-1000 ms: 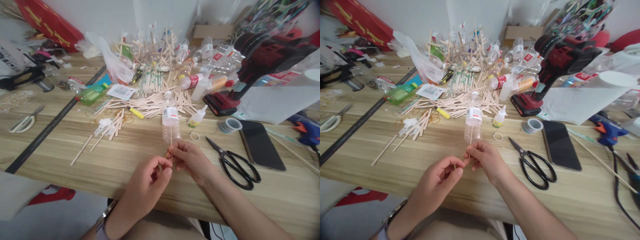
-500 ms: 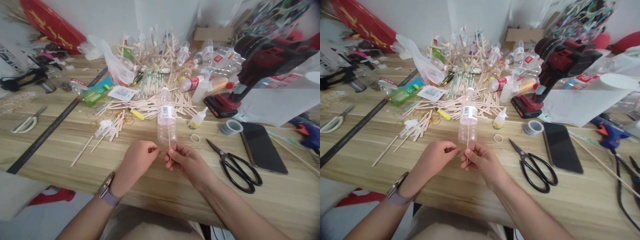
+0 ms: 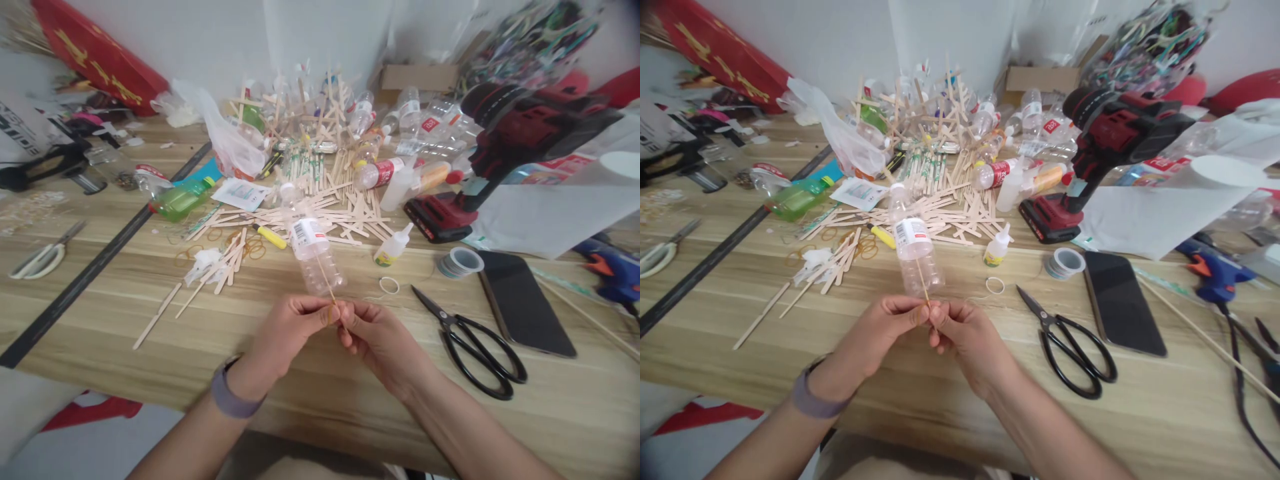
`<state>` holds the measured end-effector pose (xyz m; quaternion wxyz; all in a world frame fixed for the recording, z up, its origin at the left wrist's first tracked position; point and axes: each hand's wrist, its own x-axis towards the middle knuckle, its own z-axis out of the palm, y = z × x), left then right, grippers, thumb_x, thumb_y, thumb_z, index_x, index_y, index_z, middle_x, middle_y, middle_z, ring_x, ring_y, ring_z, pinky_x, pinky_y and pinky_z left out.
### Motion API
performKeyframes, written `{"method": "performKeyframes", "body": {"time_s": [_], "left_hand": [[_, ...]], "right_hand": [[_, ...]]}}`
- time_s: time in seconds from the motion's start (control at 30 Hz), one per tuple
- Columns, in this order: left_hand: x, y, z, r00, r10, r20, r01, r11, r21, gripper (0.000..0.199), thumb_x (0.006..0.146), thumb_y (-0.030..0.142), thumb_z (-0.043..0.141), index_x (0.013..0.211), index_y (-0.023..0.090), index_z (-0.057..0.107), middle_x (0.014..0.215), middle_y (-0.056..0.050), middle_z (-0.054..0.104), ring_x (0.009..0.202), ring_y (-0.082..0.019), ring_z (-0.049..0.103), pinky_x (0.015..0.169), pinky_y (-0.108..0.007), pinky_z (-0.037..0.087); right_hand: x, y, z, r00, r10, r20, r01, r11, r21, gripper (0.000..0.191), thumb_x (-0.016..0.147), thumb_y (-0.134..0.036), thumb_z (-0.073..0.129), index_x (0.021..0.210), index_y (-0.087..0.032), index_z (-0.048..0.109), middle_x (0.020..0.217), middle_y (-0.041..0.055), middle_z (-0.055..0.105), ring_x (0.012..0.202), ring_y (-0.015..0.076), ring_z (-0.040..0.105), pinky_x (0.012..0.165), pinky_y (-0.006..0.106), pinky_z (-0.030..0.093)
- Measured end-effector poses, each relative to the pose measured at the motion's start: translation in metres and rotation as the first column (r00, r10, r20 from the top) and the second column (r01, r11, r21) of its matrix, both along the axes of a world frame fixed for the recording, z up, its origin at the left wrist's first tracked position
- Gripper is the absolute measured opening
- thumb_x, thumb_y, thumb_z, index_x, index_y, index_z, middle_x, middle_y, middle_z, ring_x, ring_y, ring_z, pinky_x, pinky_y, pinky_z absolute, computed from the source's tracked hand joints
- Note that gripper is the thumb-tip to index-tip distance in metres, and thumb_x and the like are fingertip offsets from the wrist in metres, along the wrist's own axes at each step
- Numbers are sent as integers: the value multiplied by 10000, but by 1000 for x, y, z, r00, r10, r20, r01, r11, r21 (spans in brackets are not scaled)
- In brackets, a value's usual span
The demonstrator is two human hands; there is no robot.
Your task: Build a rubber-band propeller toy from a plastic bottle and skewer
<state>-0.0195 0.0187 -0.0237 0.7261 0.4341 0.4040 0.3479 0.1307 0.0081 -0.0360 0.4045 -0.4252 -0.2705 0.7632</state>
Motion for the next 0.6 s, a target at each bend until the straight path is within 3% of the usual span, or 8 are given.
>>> {"method": "performKeyframes", "body": {"time_s": [0.2, 0.37, 0.6], "left_hand": [[10, -5, -8, 988, 125, 90, -97, 960, -264, 371, 649, 495, 809, 707, 144, 705, 565, -5, 594, 534, -117, 533, 522, -241, 375], [8, -3, -13, 979, 162, 123, -110, 929, -352, 352, 605, 426, 855, 700, 138, 677, 517, 45, 496, 465, -58, 396, 467, -212, 263], [5, -4, -19, 969, 173, 179, -78, 894, -441, 340, 603, 363, 867, 693, 135, 632, 500, 87, 365, 450, -29, 247, 441, -199, 135]], "right_hand": [[-2, -1, 0, 999, -47, -27, 47, 999, -9, 446, 558, -467, 912, 624, -165, 590, 547, -30, 550, 484, 77, 460, 470, 205, 371], [0, -2, 2, 990, -79, 116, 73, 996, 57, 463, 590, -459, 899, 910, -178, 715, 744, -7, 618, 550, 72, 473, 488, 203, 379], [-3, -1, -3, 975, -106, 196, 78, 986, 146, 434, 589, -500, 885, 792, -171, 689, 681, -6, 611, 593, 96, 482, 517, 213, 374]]}}
